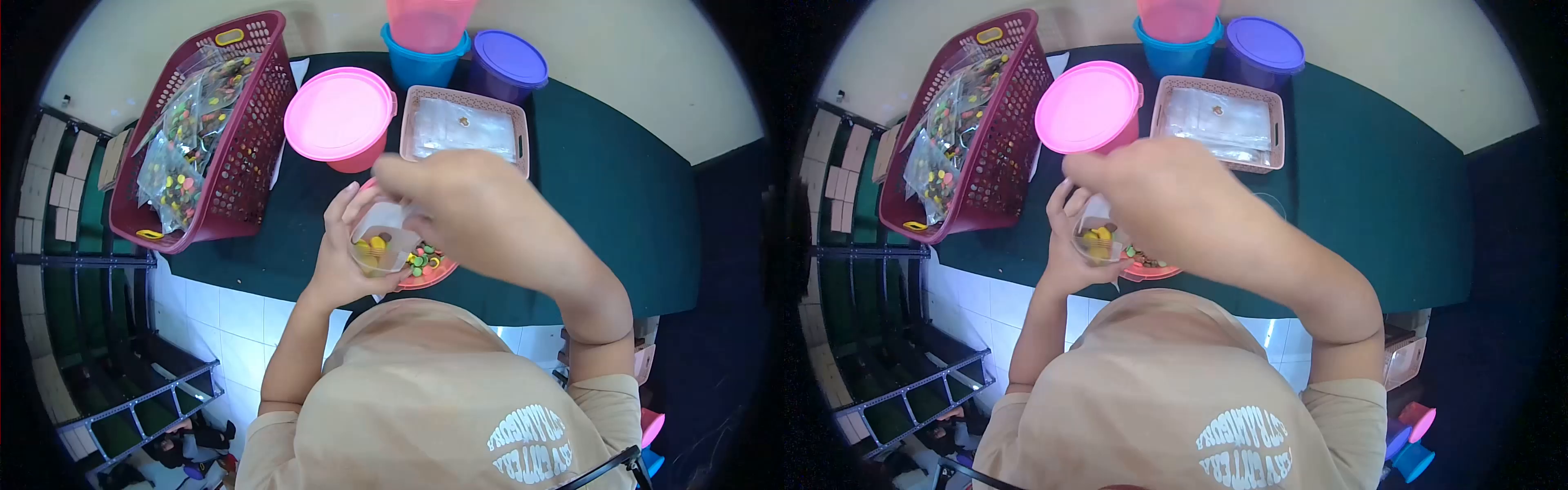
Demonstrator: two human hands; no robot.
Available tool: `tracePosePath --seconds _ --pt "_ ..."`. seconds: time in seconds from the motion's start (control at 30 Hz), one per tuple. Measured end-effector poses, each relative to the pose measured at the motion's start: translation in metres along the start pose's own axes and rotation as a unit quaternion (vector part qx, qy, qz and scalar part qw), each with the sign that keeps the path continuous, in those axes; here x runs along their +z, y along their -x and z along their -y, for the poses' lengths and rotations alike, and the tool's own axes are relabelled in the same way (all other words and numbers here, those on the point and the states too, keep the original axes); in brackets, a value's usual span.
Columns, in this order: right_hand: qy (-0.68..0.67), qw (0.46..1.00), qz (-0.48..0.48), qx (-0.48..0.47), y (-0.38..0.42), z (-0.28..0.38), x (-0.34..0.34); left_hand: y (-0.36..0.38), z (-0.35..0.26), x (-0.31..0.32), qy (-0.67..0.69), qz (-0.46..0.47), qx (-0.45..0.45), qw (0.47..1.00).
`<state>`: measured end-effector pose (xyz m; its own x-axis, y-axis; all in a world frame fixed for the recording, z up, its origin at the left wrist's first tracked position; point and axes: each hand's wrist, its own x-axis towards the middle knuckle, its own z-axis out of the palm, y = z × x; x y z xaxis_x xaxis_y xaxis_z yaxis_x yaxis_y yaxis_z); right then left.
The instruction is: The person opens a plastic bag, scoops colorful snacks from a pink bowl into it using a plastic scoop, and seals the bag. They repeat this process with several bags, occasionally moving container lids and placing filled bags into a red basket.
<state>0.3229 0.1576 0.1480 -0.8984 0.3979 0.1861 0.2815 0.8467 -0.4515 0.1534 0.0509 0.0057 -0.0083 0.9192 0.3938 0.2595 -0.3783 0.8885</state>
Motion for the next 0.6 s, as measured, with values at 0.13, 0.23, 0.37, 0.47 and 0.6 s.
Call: tracePosePath --seconds 0.13,0.23,0.37,0.47,0.6 --pt "-0.220 0.964 -0.150 -0.010 -0.008 0.003 0.012 -0.004 -0.013 -0.019 0.154 -0.002 -0.058 0.986" --pt "-0.313 0.932 -0.170 0.070 -0.008 0.014 0.023 -0.006 -0.012 -0.037 0.259 -0.011 -0.114 0.959" --pt "-0.147 0.978 -0.147 0.014 -0.016 0.020 0.052 -0.006 -0.008 -0.050 0.337 0.066 -0.108 0.933" --pt "-0.086 0.994 -0.070 -0.007 -0.016 0.032 0.065 -0.009 -0.009 -0.055 0.366 0.085 -0.123 0.918" --pt "-0.236 0.935 -0.251 0.080 -0.001 0.027 0.043 -0.010 0.008 -0.078 0.402 0.112 -0.106 0.903"
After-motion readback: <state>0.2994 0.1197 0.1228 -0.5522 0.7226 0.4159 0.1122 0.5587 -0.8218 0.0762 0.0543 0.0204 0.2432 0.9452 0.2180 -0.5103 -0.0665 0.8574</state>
